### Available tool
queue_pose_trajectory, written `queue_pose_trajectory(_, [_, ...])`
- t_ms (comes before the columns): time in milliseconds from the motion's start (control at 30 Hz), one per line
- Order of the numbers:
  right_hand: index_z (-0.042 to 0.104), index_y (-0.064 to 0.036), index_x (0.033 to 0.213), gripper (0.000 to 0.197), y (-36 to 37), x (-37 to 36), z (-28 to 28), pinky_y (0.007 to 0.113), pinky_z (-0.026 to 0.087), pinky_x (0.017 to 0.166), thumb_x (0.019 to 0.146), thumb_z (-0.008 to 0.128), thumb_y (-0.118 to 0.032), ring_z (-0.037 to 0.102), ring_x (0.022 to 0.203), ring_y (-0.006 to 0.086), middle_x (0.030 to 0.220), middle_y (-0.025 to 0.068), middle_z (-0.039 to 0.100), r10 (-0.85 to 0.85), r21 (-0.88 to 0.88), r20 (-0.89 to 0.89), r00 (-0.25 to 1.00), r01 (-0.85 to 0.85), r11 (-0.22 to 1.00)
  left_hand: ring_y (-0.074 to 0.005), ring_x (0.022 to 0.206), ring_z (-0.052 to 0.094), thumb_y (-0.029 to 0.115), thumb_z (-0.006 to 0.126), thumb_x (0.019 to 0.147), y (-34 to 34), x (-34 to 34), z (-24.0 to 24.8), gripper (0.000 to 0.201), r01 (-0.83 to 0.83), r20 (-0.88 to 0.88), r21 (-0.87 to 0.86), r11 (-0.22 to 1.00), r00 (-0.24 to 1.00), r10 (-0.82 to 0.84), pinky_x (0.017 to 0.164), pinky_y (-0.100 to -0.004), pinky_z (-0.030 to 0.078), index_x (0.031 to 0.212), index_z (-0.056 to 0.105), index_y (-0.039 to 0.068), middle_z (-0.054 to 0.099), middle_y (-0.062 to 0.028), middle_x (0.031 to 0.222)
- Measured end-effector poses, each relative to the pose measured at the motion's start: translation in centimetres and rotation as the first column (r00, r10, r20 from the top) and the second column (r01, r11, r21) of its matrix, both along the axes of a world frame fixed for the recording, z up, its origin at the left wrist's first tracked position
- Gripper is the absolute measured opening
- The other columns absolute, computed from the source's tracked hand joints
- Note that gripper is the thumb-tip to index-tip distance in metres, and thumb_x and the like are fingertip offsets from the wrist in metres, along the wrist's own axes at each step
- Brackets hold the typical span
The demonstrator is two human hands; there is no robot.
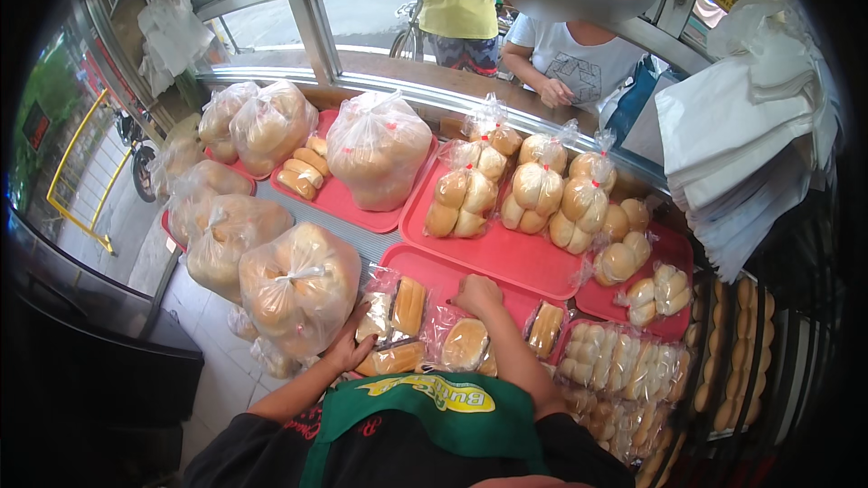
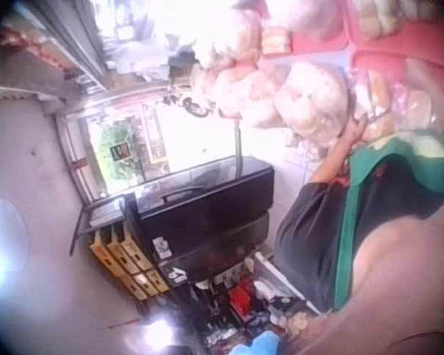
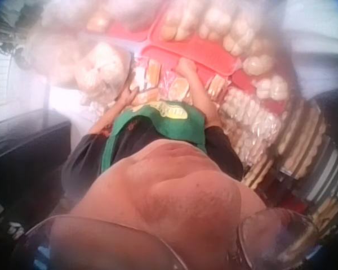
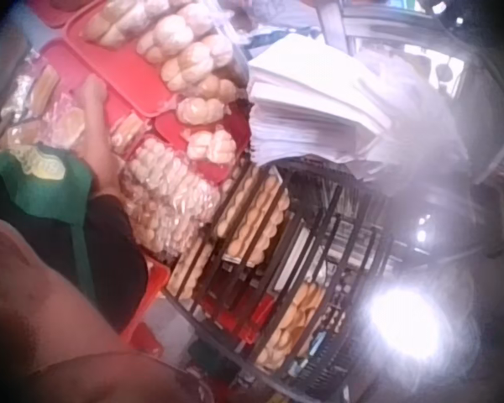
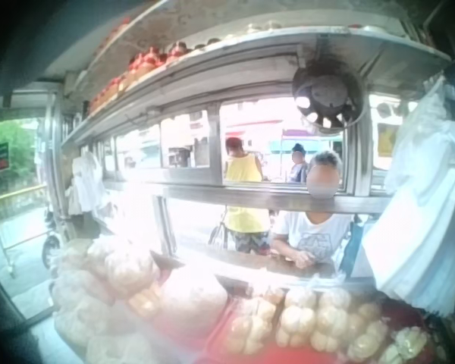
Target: The person packs small bread rolls into plastic bags, ties the bags, and places them on trays. They also arrange packaged bread on a display counter. The task involves repetitive handling of bread and plastic bags.
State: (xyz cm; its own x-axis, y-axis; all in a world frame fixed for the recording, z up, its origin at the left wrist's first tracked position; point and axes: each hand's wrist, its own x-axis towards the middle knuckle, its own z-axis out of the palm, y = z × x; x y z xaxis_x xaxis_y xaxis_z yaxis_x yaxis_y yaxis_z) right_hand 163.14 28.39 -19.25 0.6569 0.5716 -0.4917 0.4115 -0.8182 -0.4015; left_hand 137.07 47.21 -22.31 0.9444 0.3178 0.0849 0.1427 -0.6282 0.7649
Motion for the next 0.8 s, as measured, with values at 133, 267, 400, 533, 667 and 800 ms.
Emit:
queue_pose_trajectory(133, [0.073,-0.0062,0.098,0.042,0.0,0.2,0.0,0.043,0.054,0.08,0.074,0.079,-0.041,0.068,0.096,0.033,0.1,0.0172,0.071,0.013,-0.006,0.009,1.0,-0.013,1.0,-0.041,0.138,0.034,0.025,0.063,0.088,0.2,-0.1,-0.1,0.066,0.013,-0.052,0.031,0.999,0.999,-0.011,0.115,-0.0431,0.026,0.143,0.036,0.001,0.039,-0.0268,0.146])
queue_pose_trajectory(267, [0.074,-0.0054,0.081,0.036,0.0,0.6,0.0,0.041,0.055,0.074,0.075,0.079,-0.041,0.07,0.083,0.0283,0.081,0.0131,0.071,0.011,0.008,-0.046,0.999,-0.01,1.0,-0.0416,0.137,0.035,0.027,0.064,0.087,0.3,-0.1,-0.3,0.066,0.008,-0.052,0.045,0.999,0.999,-0.005,0.114,-0.0443,0.027,0.142,0.038,0.001,0.04,-0.027,0.145])
queue_pose_trajectory(400, [0.072,-0.0056,0.068,0.035,-0.1,0.8,-0.1,0.039,0.054,0.067,0.076,0.078,-0.04,0.069,0.068,0.024,0.063,0.0082,0.068,-0.013,0.039,-0.087,0.996,0.017,0.999,-0.0419,0.137,0.035,0.026,0.064,0.086,0.3,0.0,-0.4,0.065,0.018,-0.009,0.132,0.991,1.0,-0.017,0.114,-0.0447,0.027,0.141,0.04,0.001,0.04,-0.0276,0.144])
queue_pose_trajectory(533, [0.072,-0.0052,0.068,0.035,-0.1,0.8,-0.2,0.038,0.054,0.065,0.076,0.078,-0.039,0.068,0.066,0.0229,0.061,0.0083,0.067,-0.023,0.048,-0.082,0.996,0.027,0.999,-0.0421,0.136,0.036,0.026,0.064,0.087,0.3,0.0,-0.2,0.065,0.026,0.008,0.127,0.992,1.0,-0.027,0.113,-0.0447,0.027,0.141,0.04,0.001,0.04,-0.0278,0.144])
queue_pose_trajectory(667, [0.071,-0.0056,0.067,0.036,0.0,0.9,-0.2,0.037,0.053,0.064,0.076,0.078,-0.039,0.067,0.063,0.0213,0.059,0.0077,0.066,-0.033,0.046,-0.119,0.992,0.039,0.998,-0.042,0.135,0.038,0.025,0.064,0.087,0.2,0.0,0.0,0.065,0.022,-0.007,0.119,0.993,1.0,-0.021,0.113,-0.0444,0.029,0.142,0.039,0.001,0.042,-0.0275,0.143])
queue_pose_trajectory(800, [0.069,-0.0061,0.065,0.036,0.1,1.3,-0.2,0.037,0.052,0.061,0.078,0.077,-0.039,0.065,0.058,0.0198,0.057,0.0065,0.065,-0.021,0.035,-0.157,0.987,0.027,0.999,-0.0417,0.135,0.038,0.025,0.064,0.088,0.3,0.1,-0.1,0.065,0.024,0.004,0.106,0.994,1.0,-0.024,0.112,-0.0441,0.029,0.142,0.039,0.001,0.042,-0.0271,0.142])
